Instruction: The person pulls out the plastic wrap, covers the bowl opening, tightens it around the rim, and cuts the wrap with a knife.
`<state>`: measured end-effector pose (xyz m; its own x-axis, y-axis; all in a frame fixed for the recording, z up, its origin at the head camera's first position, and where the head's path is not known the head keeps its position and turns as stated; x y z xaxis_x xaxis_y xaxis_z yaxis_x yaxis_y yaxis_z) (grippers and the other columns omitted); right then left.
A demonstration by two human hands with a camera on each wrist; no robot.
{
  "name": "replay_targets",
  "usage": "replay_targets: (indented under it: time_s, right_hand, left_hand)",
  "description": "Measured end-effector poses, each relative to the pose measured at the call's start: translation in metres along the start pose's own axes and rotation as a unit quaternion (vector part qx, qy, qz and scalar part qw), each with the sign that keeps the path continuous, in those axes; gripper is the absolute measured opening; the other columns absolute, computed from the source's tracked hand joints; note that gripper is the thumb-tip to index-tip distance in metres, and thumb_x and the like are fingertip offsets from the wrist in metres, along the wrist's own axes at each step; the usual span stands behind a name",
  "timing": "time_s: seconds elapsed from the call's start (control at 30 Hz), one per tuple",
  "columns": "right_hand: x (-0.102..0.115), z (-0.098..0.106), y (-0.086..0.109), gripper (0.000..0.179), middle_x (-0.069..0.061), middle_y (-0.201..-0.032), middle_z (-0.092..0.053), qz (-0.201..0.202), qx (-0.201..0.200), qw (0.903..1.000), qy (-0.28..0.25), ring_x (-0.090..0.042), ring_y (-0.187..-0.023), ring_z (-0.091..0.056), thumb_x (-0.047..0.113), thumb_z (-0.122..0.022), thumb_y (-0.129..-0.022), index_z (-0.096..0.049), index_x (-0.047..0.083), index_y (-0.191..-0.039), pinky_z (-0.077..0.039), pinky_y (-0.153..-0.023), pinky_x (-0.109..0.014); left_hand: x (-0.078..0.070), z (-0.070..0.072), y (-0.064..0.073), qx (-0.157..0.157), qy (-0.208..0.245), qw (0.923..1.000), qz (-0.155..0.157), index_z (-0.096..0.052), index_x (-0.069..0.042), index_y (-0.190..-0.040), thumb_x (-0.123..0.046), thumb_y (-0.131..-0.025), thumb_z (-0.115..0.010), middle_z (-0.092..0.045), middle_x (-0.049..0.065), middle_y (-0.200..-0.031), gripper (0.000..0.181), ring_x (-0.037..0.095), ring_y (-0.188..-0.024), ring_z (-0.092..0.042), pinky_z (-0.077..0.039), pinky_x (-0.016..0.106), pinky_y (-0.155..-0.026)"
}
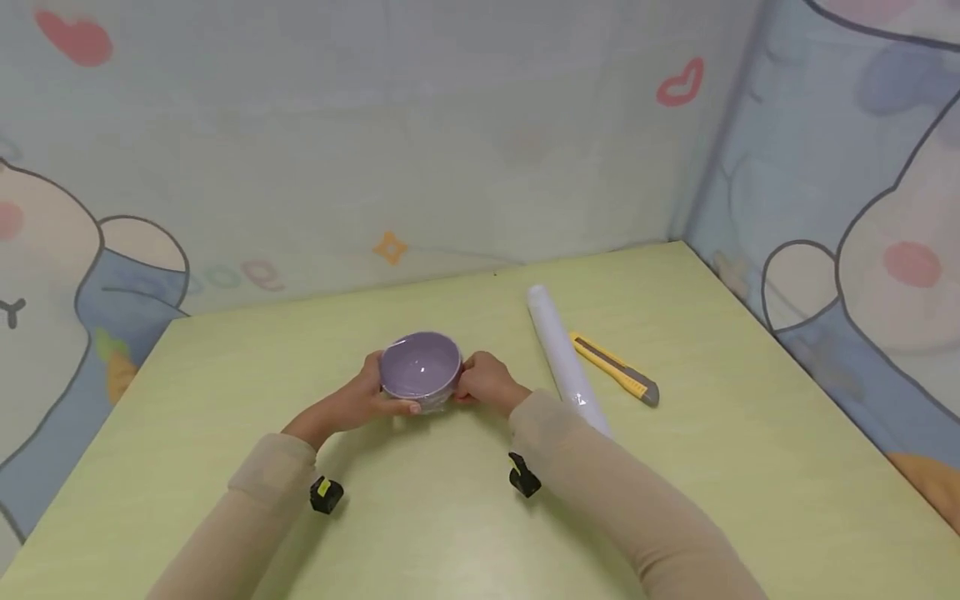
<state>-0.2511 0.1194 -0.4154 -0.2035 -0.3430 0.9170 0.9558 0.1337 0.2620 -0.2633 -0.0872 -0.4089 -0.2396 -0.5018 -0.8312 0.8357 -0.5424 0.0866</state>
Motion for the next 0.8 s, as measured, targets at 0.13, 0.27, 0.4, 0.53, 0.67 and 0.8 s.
replay_targets:
  time_s: [0.13, 0.27, 0.4, 0.53, 0.67, 0.8]
  right_hand:
    - [-0.001, -0.001, -0.002, 0.022, -0.009, -0.072, -0.063, -0.021, -0.021, 0.9978, 0.059, -0.012, -0.057, -0.058, -0.007, -0.055, -0.065, -0.065, -0.007, -0.085, -0.052, -0.057, -0.022]
    - [0.002, 0.000, -0.001, 0.013, -0.008, -0.061, -0.063, -0.019, -0.035, 0.9945, 0.097, -0.013, -0.051, -0.058, -0.003, -0.054, -0.065, -0.065, -0.004, -0.071, -0.051, -0.052, -0.024]
    - [0.005, 0.003, 0.000, 0.011, -0.008, -0.059, -0.064, -0.004, -0.046, 0.9906, 0.129, -0.013, -0.048, -0.058, 0.002, -0.055, -0.068, -0.065, -0.002, -0.067, -0.050, -0.049, -0.024]
    - [0.007, 0.002, -0.001, 0.012, -0.009, -0.064, -0.064, -0.002, -0.041, 0.9900, 0.135, -0.013, -0.051, -0.059, 0.001, -0.053, -0.071, -0.064, -0.003, -0.074, -0.050, -0.051, -0.024]
    - [0.015, 0.002, 0.005, 0.016, -0.009, -0.074, -0.061, -0.002, -0.012, 0.9782, 0.207, -0.014, -0.056, -0.054, 0.005, -0.050, -0.079, -0.058, -0.002, -0.091, -0.046, -0.051, -0.022]
    - [0.028, 0.010, 0.018, 0.034, -0.013, -0.091, -0.062, 0.028, 0.001, 0.9394, 0.342, -0.021, -0.070, -0.056, 0.018, -0.049, -0.087, -0.050, -0.003, -0.114, -0.047, -0.059, -0.029]
  left_hand:
    - [0.002, -0.004, 0.002, 0.007, 0.002, 0.9999, 0.008, -0.006, -0.001, -0.140, -0.028, -0.071, -0.079, -0.020, 0.021, -0.138, 0.104, 0.034, -0.126, -0.033, -0.028, 0.050, -0.106]
    - [-0.003, -0.003, 0.001, 0.003, 0.001, 1.0000, 0.002, -0.008, -0.001, -0.140, -0.027, -0.071, -0.079, -0.023, 0.021, -0.138, 0.102, 0.034, -0.126, -0.035, -0.028, 0.049, -0.106]
    - [-0.007, -0.002, -0.002, -0.003, 0.001, 1.0000, 0.002, -0.010, -0.001, -0.139, -0.028, -0.070, -0.080, -0.027, 0.020, -0.137, 0.102, 0.033, -0.125, -0.037, -0.027, 0.049, -0.106]
    - [-0.007, -0.001, -0.002, -0.001, 0.011, 0.9999, 0.011, -0.004, -0.003, -0.141, -0.028, -0.071, -0.079, -0.025, 0.020, -0.139, 0.106, 0.033, -0.127, -0.034, -0.027, 0.050, -0.107]
    - [-0.007, 0.000, -0.001, -0.001, 0.011, 0.9992, 0.038, 0.022, -0.006, -0.142, -0.031, -0.072, -0.078, -0.007, 0.024, -0.149, 0.125, 0.036, -0.137, -0.020, -0.019, 0.052, -0.110]
    - [-0.009, 0.004, 0.001, -0.022, -0.011, 0.9985, 0.048, 0.035, -0.013, -0.138, -0.040, -0.074, -0.074, 0.015, 0.021, -0.151, 0.129, 0.035, -0.141, -0.001, -0.010, 0.052, -0.113]
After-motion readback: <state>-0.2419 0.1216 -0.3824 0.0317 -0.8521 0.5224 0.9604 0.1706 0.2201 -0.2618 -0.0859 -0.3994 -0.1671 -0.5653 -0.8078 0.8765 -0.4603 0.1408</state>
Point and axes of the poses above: each hand's wrist, its own y-axis away from the middle knuckle, its own z-axis out of the back of the hand, x = y × z, the point moved 1 cm from there along -y, towards the middle knuckle
